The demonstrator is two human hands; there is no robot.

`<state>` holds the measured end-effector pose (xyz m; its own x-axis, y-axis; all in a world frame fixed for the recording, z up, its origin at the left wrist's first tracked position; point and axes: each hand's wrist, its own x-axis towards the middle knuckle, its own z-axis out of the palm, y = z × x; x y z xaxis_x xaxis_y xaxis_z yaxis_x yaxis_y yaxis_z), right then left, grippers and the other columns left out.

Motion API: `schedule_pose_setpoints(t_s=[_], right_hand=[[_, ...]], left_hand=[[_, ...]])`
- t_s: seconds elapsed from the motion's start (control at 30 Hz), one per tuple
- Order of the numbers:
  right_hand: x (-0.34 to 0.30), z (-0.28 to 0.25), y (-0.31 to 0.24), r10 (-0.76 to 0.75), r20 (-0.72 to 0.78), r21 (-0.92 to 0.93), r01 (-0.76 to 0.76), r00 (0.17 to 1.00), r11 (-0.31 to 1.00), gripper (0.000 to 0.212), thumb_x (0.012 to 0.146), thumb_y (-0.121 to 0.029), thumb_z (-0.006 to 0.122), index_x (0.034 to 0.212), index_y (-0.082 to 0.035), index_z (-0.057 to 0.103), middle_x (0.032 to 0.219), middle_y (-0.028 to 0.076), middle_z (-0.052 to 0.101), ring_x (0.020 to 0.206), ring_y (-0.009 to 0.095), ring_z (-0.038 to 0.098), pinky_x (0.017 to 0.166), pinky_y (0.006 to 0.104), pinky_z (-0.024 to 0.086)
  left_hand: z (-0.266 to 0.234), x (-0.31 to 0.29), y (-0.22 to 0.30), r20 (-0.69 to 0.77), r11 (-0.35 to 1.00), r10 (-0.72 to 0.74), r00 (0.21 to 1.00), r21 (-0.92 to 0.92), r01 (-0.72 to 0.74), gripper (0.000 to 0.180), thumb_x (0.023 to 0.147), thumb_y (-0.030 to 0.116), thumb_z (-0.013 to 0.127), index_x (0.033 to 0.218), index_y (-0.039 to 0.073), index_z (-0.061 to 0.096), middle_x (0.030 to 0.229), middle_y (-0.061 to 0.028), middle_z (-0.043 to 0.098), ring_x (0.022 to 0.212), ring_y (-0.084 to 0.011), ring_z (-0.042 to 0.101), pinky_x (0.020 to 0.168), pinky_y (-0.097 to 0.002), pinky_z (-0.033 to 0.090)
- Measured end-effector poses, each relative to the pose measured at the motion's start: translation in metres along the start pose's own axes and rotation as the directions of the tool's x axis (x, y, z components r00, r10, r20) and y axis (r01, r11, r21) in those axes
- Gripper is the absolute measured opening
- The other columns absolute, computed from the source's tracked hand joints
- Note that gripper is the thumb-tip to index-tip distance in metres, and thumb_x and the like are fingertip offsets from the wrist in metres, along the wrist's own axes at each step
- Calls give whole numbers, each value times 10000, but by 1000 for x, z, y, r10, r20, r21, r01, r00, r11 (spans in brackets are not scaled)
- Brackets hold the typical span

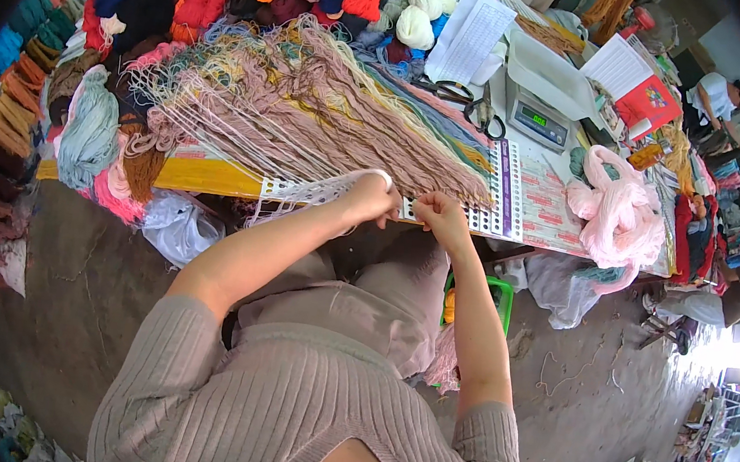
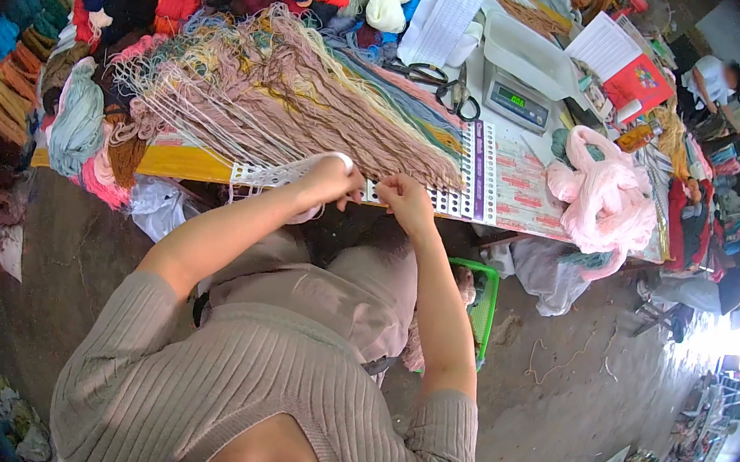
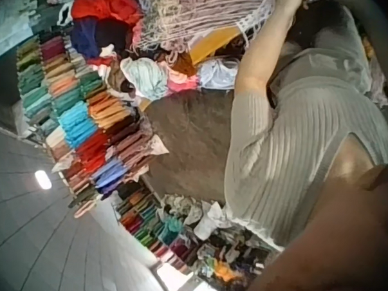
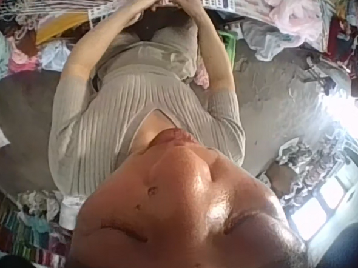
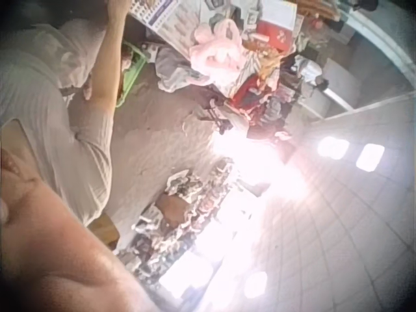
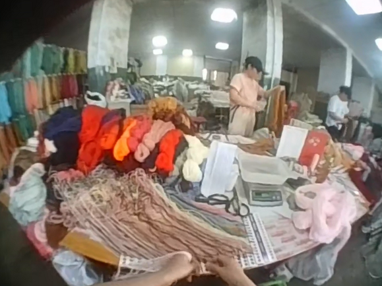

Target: Organize yarn by cutting bundles to length and attaching them to a cardboard sample holder strip.

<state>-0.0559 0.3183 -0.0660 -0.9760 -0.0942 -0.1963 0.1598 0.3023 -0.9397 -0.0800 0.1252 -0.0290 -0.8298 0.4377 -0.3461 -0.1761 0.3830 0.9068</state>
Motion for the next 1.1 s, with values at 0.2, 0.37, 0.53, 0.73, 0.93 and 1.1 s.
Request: schedule_pose_setpoints(t_s=[0.2,0.37,0.53,0.73,0.93,1.1], right_hand=[[-9,-4,-13,-6,-26,-211,0,1000,978,171,802,-202,630,830,-34,625,668,43,616,579,109,576,549,257,451],[-9,-10,-5,-93,113,113,81,989,990,150,846,-165,608,832,-16,604,725,-2,596,655,74,527,595,221,423],[-6,2,-4,-57,102,-47,62,993,997,212,887,-236,544,868,-39,620,744,20,626,659,93,564,607,237,453],[-14,3,-19,38,40,-199,-30,998,980,271,915,-274,476,887,-55,632,742,22,637,631,88,568,617,229,460],[-7,-1,-7,7,45,-78,-4,999,997,287,928,-269,472,841,-40,622,679,3,597,584,71,512,574,216,430],[-8,2,-8,-40,-68,-411,9,997,912,304,827,-388,561,910,-101,616,773,66,652,737,238,624,669,358,457]], left_hand=[[-98,-31,41,314,469,326,892,-873,136,167,880,143,560,976,7,574,751,-10,575,448,33,329,332,-119,201],[-22,-16,26,307,919,-3,952,-374,123,479,831,104,532,1302,81,447,628,-26,591,381,-32,369,331,-168,242],[-22,1,-21,-137,954,283,949,140,-264,159,815,190,571,736,70,638,616,-15,574,462,-85,464,432,-247,367],[-216,-32,-32,-239,293,-175,955,-939,-181,170,839,76,515,910,-55,598,586,7,478,462,-42,400,404,-187,302],[-233,-46,-69,-433,327,-161,887,-871,-366,183,870,115,528,989,-20,562,872,-31,624,522,-52,461,428,-198,335],[-262,-69,-29,-516,253,-52,855,-835,-489,125,869,72,513,910,-42,546,1015,-96,583,601,-85,501,444,-203,387]])
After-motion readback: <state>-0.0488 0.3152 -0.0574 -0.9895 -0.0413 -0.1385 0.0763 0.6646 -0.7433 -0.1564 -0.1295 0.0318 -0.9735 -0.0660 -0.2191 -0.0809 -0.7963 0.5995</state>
